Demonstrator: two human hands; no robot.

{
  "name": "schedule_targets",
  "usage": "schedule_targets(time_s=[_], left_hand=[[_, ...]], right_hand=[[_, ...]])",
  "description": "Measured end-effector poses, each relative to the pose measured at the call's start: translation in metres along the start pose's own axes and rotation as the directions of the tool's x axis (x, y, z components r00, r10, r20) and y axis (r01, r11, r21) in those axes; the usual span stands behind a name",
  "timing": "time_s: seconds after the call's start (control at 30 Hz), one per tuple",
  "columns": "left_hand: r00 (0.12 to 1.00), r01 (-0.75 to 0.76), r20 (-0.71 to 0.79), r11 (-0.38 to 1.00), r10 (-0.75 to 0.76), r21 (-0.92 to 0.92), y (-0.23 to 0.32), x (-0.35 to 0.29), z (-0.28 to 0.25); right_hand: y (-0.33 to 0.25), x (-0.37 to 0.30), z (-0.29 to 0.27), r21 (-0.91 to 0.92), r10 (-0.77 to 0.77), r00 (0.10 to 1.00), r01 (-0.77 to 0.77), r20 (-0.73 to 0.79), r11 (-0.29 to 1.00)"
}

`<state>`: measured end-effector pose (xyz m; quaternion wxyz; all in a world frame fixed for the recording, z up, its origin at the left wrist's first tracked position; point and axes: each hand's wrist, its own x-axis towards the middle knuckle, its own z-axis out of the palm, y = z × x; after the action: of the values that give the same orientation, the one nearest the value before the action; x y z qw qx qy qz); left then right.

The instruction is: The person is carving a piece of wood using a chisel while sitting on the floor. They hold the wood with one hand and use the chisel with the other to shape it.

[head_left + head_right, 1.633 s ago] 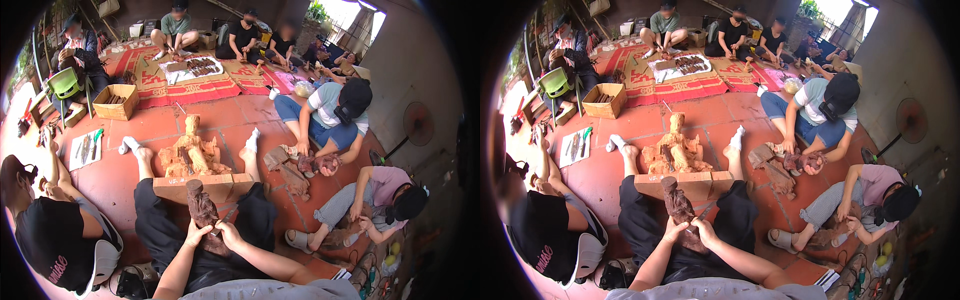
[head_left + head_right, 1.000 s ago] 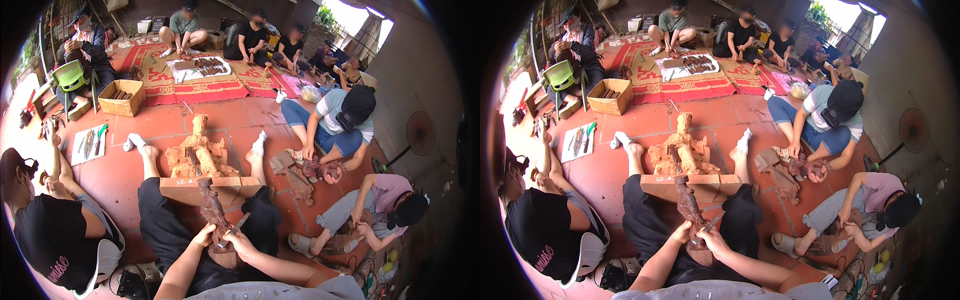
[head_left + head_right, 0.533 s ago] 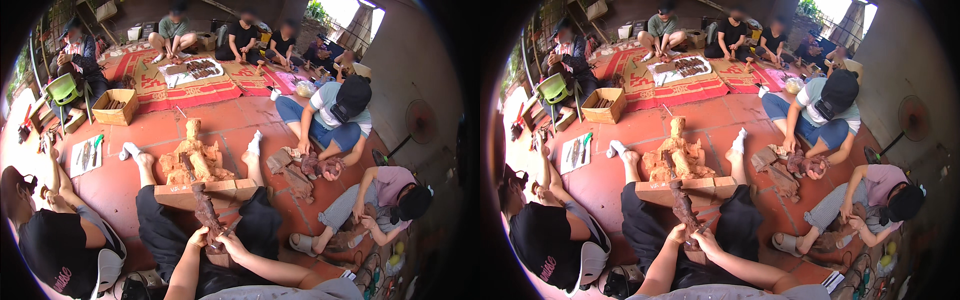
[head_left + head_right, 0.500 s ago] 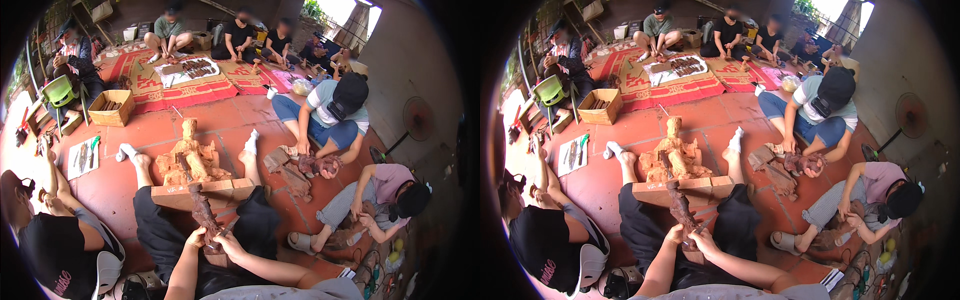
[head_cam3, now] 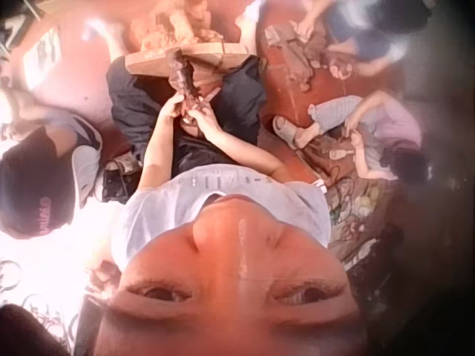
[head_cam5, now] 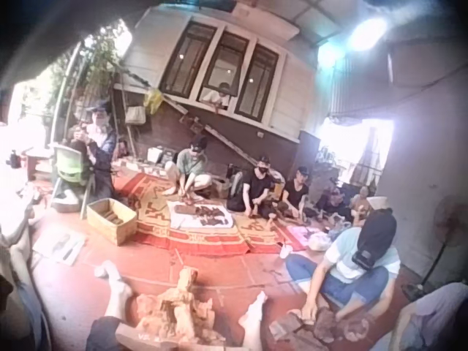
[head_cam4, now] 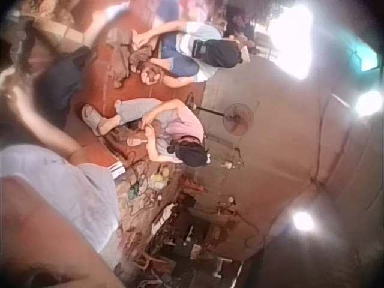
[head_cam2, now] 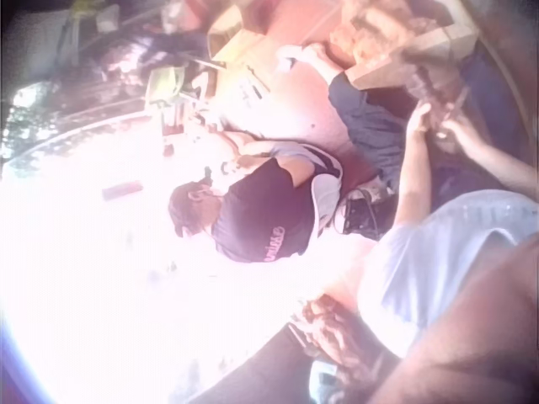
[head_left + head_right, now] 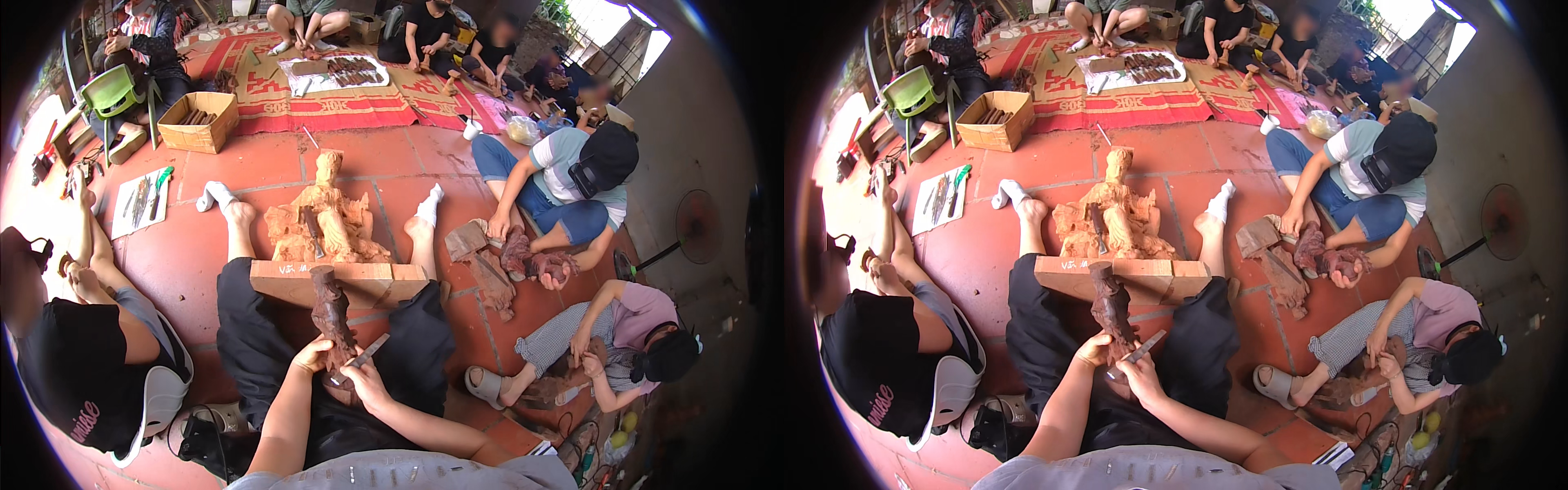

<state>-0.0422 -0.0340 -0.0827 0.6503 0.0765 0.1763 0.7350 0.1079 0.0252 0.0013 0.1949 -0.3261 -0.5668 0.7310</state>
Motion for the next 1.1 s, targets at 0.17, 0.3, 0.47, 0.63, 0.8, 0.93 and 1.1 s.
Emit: schedule_targets(time_s=[0.17, 0.3, 0.47, 0.63, 0.8, 0.93, 1.1], left_hand=[[0.987, -0.025, -0.156, 0.988, 0.049, 0.150, 0.018, -0.017, 0.026], [0.977, -0.048, -0.205, 0.995, 0.064, 0.082, 0.015, -0.031, 0.033], [0.960, -0.058, -0.266, 0.992, 0.087, 0.116, 0.010, -0.031, 0.049], [0.909, -0.115, -0.332, 0.917, 0.252, 0.382, 0.000, -0.023, 0.068], [0.788, -0.080, -0.376, 0.687, 0.487, 0.722, -0.018, -0.001, 0.039], [0.781, -0.070, -0.413, 0.722, 0.469, 0.688, -0.020, 0.000, 0.038], [0.872, 0.008, -0.348, 0.702, 0.343, 0.712, -0.021, -0.003, 0.052]], right_hand=[[-0.025, -0.010, -0.009, 0.167, 0.232, 0.966, -0.249, 0.113, 0.954], [-0.017, -0.018, -0.012, 0.139, 0.234, 0.964, -0.251, 0.128, 0.958], [-0.024, -0.019, -0.019, 0.201, 0.246, 0.964, -0.262, 0.101, 0.944], [0.008, -0.010, -0.043, 0.315, 0.309, 0.925, -0.368, 0.222, 0.875], [0.003, -0.005, -0.034, 0.399, 0.217, 0.945, -0.303, 0.247, 0.865], [0.016, -0.007, -0.034, 0.439, 0.215, 0.949, -0.299, 0.230, 0.848], [0.005, -0.031, -0.035, 0.315, 0.215, 0.963, -0.256, 0.161, 0.914]])
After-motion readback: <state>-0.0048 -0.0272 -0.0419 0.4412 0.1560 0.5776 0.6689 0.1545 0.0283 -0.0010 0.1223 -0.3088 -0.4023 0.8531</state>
